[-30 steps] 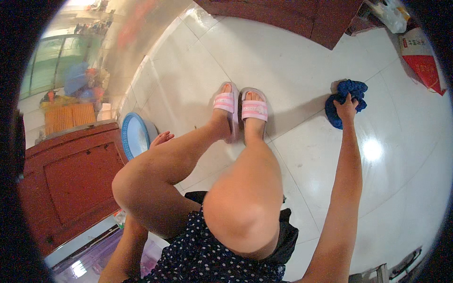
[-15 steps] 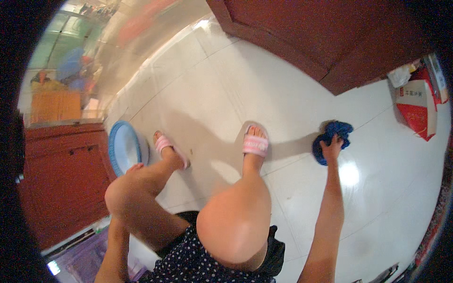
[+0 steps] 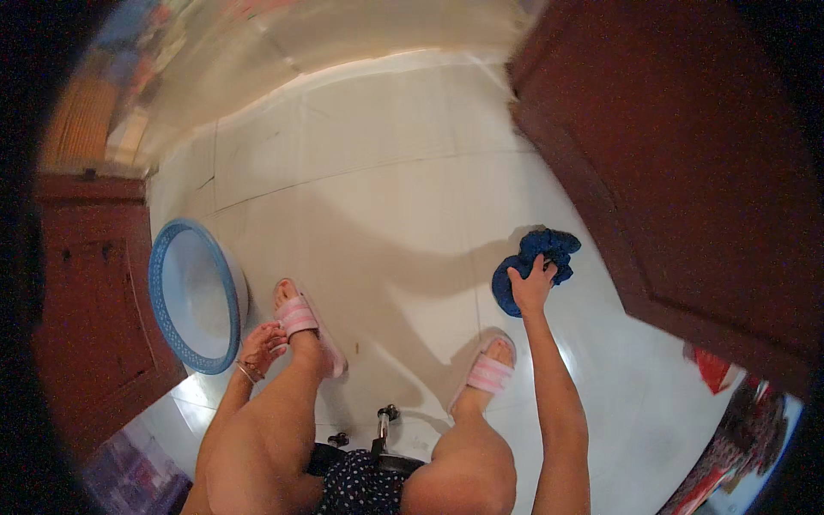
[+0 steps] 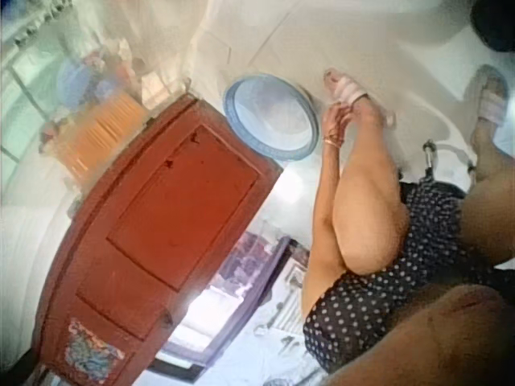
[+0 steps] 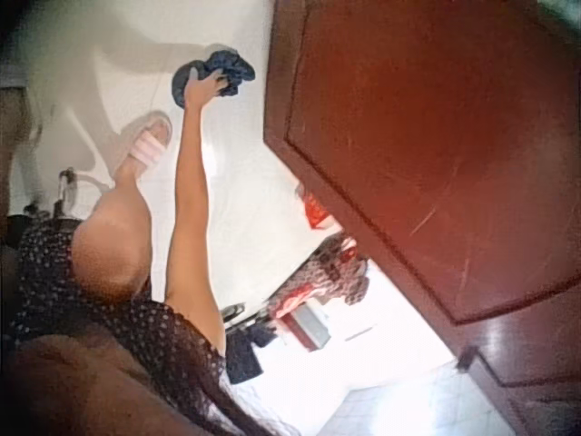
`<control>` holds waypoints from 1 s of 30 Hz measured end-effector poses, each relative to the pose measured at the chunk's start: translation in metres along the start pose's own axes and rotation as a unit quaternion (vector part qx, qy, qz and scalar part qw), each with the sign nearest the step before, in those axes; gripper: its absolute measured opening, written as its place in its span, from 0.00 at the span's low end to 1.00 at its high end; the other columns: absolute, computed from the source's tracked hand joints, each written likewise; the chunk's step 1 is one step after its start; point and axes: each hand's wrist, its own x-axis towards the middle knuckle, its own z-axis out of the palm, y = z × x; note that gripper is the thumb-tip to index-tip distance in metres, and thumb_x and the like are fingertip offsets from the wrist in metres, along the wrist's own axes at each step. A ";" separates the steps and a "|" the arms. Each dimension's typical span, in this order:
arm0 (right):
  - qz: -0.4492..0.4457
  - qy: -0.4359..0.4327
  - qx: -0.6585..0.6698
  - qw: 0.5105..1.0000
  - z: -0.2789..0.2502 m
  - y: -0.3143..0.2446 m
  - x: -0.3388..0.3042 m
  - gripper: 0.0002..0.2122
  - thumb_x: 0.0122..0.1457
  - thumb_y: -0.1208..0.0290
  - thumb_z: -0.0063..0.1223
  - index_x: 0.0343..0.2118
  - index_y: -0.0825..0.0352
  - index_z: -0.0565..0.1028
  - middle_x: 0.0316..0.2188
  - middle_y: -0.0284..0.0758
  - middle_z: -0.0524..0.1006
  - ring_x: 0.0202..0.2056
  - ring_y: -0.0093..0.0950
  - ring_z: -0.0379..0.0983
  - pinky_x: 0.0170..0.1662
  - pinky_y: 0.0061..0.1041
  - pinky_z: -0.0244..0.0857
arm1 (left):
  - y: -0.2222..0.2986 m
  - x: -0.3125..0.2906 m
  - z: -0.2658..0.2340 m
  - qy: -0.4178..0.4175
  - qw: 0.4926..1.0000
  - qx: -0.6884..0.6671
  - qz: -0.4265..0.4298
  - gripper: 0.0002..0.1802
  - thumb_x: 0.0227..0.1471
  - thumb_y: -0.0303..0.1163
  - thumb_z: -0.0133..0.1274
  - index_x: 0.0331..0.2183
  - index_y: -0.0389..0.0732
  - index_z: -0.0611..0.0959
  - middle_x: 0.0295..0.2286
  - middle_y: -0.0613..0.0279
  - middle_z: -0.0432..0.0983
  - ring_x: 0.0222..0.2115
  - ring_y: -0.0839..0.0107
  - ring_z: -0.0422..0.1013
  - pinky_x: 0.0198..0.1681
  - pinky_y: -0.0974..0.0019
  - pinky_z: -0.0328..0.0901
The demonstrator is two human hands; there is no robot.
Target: The person cleans the floor with a cloth by hand, moving around a room with various bags and household items, and later uses water from a basin.
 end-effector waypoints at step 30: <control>-0.574 -0.215 -0.084 0.785 0.185 -0.486 0.049 0.24 0.40 0.70 0.54 0.45 0.49 0.70 0.49 0.26 0.63 0.49 0.37 0.58 0.46 0.46 0.57 | -0.020 -0.073 -0.013 0.267 0.803 -0.523 0.100 0.30 0.48 0.55 0.45 0.45 0.42 0.69 0.41 0.59 0.68 0.43 0.62 0.64 0.43 0.59 0.64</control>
